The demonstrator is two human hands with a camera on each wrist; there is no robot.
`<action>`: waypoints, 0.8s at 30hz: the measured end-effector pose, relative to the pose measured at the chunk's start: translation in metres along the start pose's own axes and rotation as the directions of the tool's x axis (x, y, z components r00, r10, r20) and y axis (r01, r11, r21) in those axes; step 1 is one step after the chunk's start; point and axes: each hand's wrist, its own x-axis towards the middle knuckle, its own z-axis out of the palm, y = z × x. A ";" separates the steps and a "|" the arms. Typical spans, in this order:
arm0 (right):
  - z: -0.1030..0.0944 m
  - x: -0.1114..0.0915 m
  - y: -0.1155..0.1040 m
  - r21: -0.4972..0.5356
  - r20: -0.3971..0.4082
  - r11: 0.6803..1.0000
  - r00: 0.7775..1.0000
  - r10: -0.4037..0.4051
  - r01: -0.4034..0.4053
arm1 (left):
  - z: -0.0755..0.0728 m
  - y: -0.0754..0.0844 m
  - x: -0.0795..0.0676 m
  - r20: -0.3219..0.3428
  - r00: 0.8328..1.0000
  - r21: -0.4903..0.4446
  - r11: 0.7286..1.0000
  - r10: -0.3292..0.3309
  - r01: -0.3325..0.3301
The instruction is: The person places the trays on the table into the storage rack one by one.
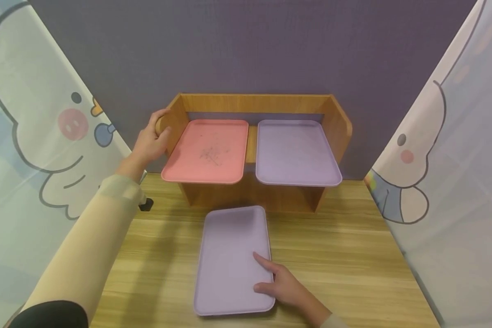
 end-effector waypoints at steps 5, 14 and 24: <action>-0.014 -0.008 0.009 -0.043 -0.050 0.999 0.998 0.027 -0.029 | 0.000 0.000 0.000 0.006 1.000 -0.001 1.000 -0.001 0.001; -0.039 -0.009 0.013 -0.082 -0.083 0.994 0.994 0.071 -0.078 | 0.000 0.000 -0.002 0.025 1.000 -0.007 1.000 -0.019 0.019; -0.052 -0.002 0.011 -0.111 -0.110 0.981 0.983 0.144 -0.157 | 0.000 0.000 0.000 0.024 1.000 -0.012 1.000 -0.005 0.005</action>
